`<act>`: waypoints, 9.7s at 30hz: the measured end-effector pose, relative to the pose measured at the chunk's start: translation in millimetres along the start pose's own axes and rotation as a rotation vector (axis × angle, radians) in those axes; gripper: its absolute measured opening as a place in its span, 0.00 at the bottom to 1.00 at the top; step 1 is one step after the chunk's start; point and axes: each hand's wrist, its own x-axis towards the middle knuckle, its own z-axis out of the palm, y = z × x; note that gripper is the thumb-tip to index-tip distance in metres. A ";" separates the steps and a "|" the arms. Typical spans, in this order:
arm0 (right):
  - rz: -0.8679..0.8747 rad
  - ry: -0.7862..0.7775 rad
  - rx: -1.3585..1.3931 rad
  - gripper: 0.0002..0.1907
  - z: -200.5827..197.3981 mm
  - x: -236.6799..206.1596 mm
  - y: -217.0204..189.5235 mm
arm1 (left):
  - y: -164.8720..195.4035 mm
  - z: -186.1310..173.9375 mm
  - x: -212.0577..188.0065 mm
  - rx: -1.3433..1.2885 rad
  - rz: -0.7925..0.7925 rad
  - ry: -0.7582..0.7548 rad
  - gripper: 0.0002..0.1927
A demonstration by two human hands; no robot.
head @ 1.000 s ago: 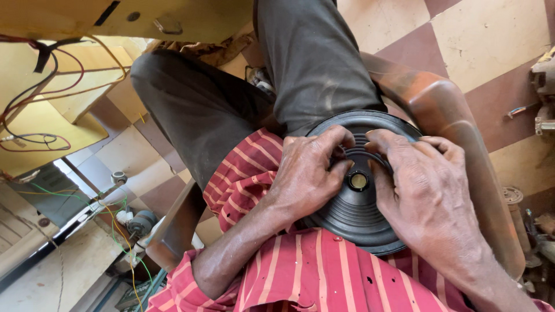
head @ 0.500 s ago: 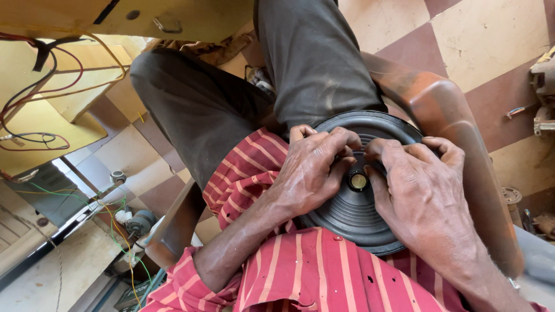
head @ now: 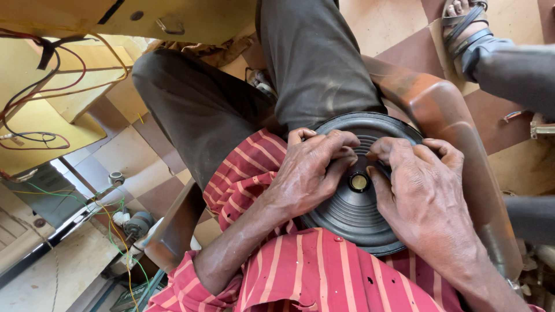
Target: The person holds a speaker cone on their lap and uses a soldering iron to apply heat to the central voice coil area while manipulating a thin wire. They repeatedly touch the wire to the heated spot, then set the soldering iron down and continue adjusting the wire by hand.
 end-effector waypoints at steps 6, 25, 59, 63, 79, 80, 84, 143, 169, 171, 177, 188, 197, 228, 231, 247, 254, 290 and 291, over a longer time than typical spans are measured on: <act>0.010 0.026 -0.002 0.14 2.5 -1.3 1.5 | 5.7 -14.7 -10.7 0.000 -0.108 0.099 0.14; -0.008 0.021 -0.030 0.15 5.5 -1.4 4.6 | 11.0 -4.3 -12.1 0.077 -0.122 0.002 0.20; 0.010 -0.009 -0.055 0.12 3.1 0.9 1.1 | 10.1 -11.2 -16.3 0.210 -0.046 0.026 0.12; 0.007 -0.013 -0.058 0.13 2.6 0.6 0.7 | 12.3 -8.5 -13.8 0.269 -0.068 0.014 0.09; 0.018 -0.015 -0.053 0.12 2.0 1.0 1.0 | 12.4 -3.6 -11.0 0.314 -0.047 -0.012 0.08; 0.019 -0.016 -0.053 0.12 2.3 1.1 1.1 | 12.3 -2.8 -10.0 0.308 -0.038 -0.014 0.09; 0.024 -0.016 -0.043 0.13 2.6 -0.1 1.6 | 11.0 -1.4 -8.0 0.296 -0.017 -0.012 0.11; -0.473 0.601 0.099 0.37 -110.7 289.1 -49.0 | 127.4 -214.9 109.9 0.546 0.150 0.772 0.06; -0.477 0.563 0.152 0.34 -104.4 292.3 -46.6 | 56.5 -264.4 233.7 0.992 -0.120 0.921 0.17; -0.517 0.573 0.171 0.34 -107.7 279.2 -43.2 | 56.9 -262.4 242.1 1.042 -0.129 0.966 0.15; -0.267 0.406 0.518 0.34 -109.3 224.4 -43.3 | 94.6 -249.8 201.0 0.967 -0.111 0.897 0.09; -0.152 0.276 0.745 0.35 -67.0 136.8 -33.4 | 138.0 -147.6 52.0 0.072 0.185 0.603 0.06; -0.195 0.238 0.903 0.35 -43.2 120.6 -29.6 | 130.2 -111.8 41.5 0.264 0.354 0.577 0.09; -0.207 0.161 0.775 0.33 -46.4 122.9 -33.9 | 132.0 -120.5 40.0 0.182 0.242 0.435 0.07; -0.185 0.172 0.778 0.33 -46.2 124.4 -36.4 | 130.7 -119.5 40.1 0.160 0.220 0.461 0.07; -0.464 0.736 0.001 0.31 -106.6 299.2 -64.7 | 108.6 -148.0 37.8 -0.624 0.138 0.880 0.10; -0.505 0.825 0.025 0.38 -107.0 277.7 -73.8 | 101.0 -163.1 32.8 -0.678 0.094 1.027 0.09; 0.052 0.183 0.995 0.11 80.1 130.9 125.3 | 63.8 -272.6 87.2 0.853 -0.156 1.070 0.23; 0.031 0.184 0.983 0.11 85.1 128.6 128.4 | 60.2 -274.1 90.0 0.837 -0.167 1.062 0.22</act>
